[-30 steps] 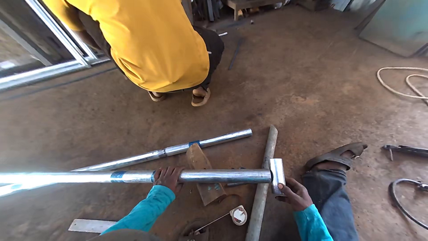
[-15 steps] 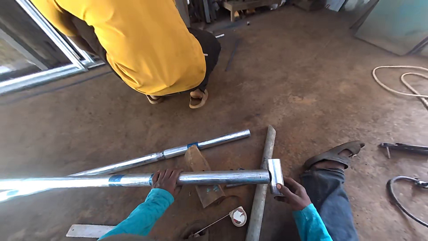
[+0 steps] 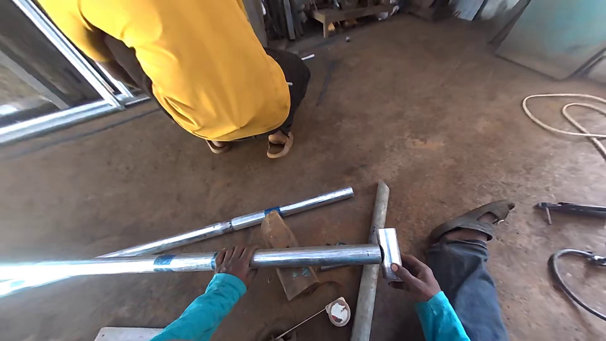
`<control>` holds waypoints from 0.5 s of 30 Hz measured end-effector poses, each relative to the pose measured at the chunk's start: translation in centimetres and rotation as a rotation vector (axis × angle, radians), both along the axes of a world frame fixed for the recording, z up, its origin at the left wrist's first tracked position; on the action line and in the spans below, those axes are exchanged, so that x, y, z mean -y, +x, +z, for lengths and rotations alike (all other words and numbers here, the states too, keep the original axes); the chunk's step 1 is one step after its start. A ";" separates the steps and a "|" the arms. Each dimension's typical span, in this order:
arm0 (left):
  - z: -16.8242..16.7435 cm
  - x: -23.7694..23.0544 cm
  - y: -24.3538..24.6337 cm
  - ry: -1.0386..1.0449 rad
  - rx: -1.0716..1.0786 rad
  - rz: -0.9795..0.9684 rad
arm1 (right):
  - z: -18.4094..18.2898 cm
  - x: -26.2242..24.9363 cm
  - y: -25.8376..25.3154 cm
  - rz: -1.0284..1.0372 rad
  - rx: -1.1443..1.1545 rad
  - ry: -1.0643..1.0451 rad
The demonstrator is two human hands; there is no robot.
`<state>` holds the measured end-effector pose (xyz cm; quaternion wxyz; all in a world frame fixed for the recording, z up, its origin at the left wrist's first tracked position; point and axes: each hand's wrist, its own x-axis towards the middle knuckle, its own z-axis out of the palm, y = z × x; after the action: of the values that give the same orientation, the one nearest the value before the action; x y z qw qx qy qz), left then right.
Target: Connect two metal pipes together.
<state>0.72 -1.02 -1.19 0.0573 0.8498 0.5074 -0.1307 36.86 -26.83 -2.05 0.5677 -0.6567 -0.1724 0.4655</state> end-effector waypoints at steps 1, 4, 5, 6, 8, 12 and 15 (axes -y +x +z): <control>0.0 0.0 0.0 -0.011 -0.003 0.004 | 0.0 0.0 0.0 -0.001 0.002 -0.001; 0.0 0.0 0.0 -0.013 -0.017 0.009 | 0.0 0.1 -0.1 -0.008 0.004 0.000; 0.0 0.0 0.0 -0.012 -0.025 0.011 | 0.0 0.1 -0.1 -0.008 0.004 0.002; 0.0 0.0 0.0 -0.008 -0.023 0.010 | 0.0 0.1 -0.1 -0.008 0.003 0.004; -0.3 -0.1 -0.2 0.012 0.007 -0.006 | 0.0 0.1 -0.1 -0.004 0.009 0.005; -0.2 -0.1 -0.2 -0.008 0.016 -0.004 | 0.2 0.1 -0.1 0.004 0.011 0.000; -0.2 -0.1 -0.2 0.004 0.011 -0.009 | 0.2 0.1 -0.1 0.005 0.002 -0.004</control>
<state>0.53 -0.96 -1.43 0.0577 0.8528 0.5037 -0.1254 36.76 -26.93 -1.85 0.5651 -0.6579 -0.1739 0.4666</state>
